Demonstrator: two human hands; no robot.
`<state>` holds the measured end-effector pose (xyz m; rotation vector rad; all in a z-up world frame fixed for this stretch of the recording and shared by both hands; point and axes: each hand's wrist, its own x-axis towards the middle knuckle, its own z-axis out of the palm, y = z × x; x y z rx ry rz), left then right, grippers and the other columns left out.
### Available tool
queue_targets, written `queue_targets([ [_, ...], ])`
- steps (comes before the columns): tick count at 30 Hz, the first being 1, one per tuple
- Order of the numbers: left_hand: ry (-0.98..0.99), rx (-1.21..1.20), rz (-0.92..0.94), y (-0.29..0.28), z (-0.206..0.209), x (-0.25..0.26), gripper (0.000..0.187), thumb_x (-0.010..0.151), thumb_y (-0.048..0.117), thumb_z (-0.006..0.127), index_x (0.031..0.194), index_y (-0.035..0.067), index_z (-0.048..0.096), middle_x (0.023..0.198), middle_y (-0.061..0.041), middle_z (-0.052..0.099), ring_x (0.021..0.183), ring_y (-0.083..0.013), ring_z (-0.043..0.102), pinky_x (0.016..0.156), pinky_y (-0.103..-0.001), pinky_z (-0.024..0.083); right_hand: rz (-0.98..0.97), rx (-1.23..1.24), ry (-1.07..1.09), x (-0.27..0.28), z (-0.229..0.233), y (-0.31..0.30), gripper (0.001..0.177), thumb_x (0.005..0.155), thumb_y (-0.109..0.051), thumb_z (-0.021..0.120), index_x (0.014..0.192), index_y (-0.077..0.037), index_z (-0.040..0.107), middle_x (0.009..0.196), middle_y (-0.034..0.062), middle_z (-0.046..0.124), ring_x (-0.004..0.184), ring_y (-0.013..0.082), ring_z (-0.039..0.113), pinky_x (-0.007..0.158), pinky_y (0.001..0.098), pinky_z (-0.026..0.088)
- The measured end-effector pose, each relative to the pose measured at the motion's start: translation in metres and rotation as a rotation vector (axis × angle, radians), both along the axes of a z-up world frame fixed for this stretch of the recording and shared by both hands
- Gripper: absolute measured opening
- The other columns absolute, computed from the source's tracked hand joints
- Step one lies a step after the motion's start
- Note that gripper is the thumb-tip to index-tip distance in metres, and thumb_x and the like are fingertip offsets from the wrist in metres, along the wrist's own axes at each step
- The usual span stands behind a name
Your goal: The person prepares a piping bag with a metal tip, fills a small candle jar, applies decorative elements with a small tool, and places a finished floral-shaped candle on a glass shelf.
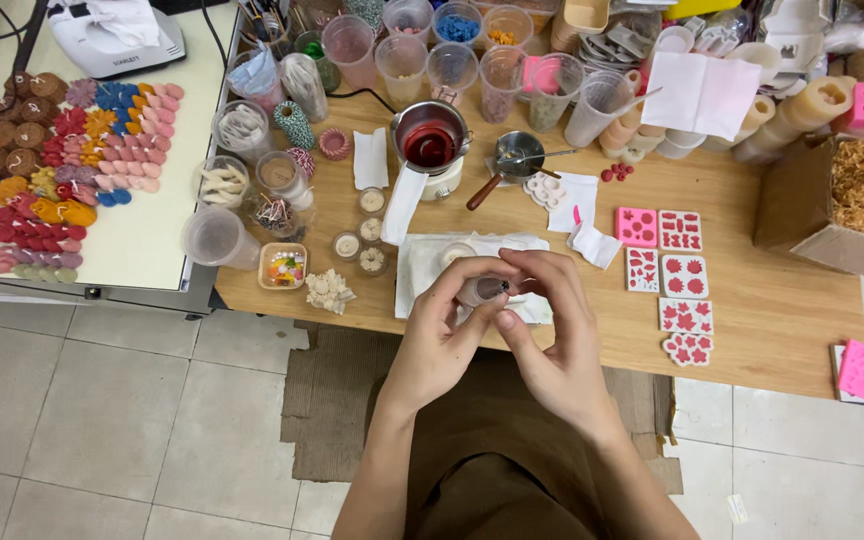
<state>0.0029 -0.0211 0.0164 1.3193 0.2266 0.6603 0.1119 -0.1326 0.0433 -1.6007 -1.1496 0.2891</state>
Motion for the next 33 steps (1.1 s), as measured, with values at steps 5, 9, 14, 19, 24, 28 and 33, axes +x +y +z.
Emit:
queue_targets([
  [5, -0.051, -0.063, -0.073, -0.001, 0.009, 0.002, 0.046, 0.095, -0.012, 0.060, 0.137, 0.003, 0.049, 0.132, -0.009, 0.065, 0.127, -0.0188, 0.064, 0.106, -0.032, 0.056, -0.063, 0.077, -0.090, -0.008, 0.001, 0.002, 0.047, 0.088, -0.007, 0.079, 0.132, -0.003, 0.064, 0.137, 0.0151, 0.054, 0.128, 0.0272, 0.058, 0.107, 0.0374, 0.051],
  [9, -0.149, -0.110, -0.174, -0.002, 0.001, 0.004, 0.048, 0.096, -0.016, 0.063, 0.138, 0.003, 0.050, 0.135, -0.012, 0.066, 0.129, -0.0202, 0.064, 0.109, -0.033, 0.057, -0.039, 0.060, -0.076, -0.013, 0.002, -0.004, 0.042, 0.085, -0.007, 0.081, 0.126, -0.002, 0.070, 0.134, 0.0141, 0.054, 0.126, 0.0270, 0.059, 0.106, 0.0380, 0.052],
  [14, -0.162, -0.191, -0.247, -0.002, -0.011, 0.000, 0.043, 0.094, -0.015, 0.063, 0.133, 0.003, 0.055, 0.136, -0.012, 0.065, 0.133, -0.0210, 0.063, 0.109, -0.036, 0.059, -0.030, 0.089, -0.122, -0.014, 0.001, -0.008, 0.041, 0.084, -0.008, 0.082, 0.123, -0.005, 0.072, 0.134, 0.0137, 0.054, 0.123, 0.0253, 0.061, 0.101, 0.0352, 0.055],
  [19, -0.121, -0.135, -0.178, -0.004, -0.015, 0.006, 0.034, 0.103, 0.002, 0.065, 0.137, 0.000, 0.058, 0.133, -0.016, 0.069, 0.113, -0.0220, 0.066, 0.101, -0.037, 0.058, -0.030, 0.131, -0.092, -0.011, 0.000, -0.008, 0.072, 0.081, -0.011, 0.084, 0.144, -0.008, 0.050, 0.144, 0.0174, 0.047, 0.127, 0.0273, 0.057, 0.105, 0.0378, 0.052],
  [24, -0.186, -0.584, 0.025, 0.002, -0.024, 0.015, 0.042, 0.108, 0.036, 0.045, 0.136, 0.004, 0.049, 0.107, -0.017, 0.073, 0.093, -0.0257, 0.075, 0.087, -0.038, 0.060, 0.073, -0.032, 0.175, -0.007, -0.008, -0.012, 0.106, 0.085, -0.011, 0.083, 0.168, -0.009, 0.017, 0.145, 0.0208, 0.052, 0.135, 0.0313, 0.054, 0.114, 0.0436, 0.044],
  [28, -0.251, -0.685, 0.129, 0.012, -0.050, 0.013, 0.042, 0.118, 0.033, 0.046, 0.144, 0.000, 0.049, 0.096, -0.007, 0.062, 0.086, -0.0167, 0.063, 0.079, -0.035, 0.054, 0.188, -0.581, 0.450, 0.000, -0.021, -0.023, 0.072, 0.087, -0.025, 0.075, 0.149, -0.012, 0.040, 0.096, 0.0073, 0.066, 0.090, 0.0138, 0.062, 0.073, 0.0294, 0.050],
  [33, -0.192, -0.638, 0.202, 0.023, -0.060, 0.002, 0.033, 0.118, 0.035, 0.046, 0.123, 0.003, 0.051, 0.088, -0.005, 0.059, 0.080, -0.0141, 0.057, 0.077, -0.035, 0.055, 0.176, -0.788, 0.574, 0.004, -0.041, -0.041, 0.031, 0.096, -0.028, 0.063, 0.121, -0.010, 0.068, 0.071, -0.0018, 0.049, 0.059, 0.0096, 0.039, 0.051, 0.0271, 0.031],
])
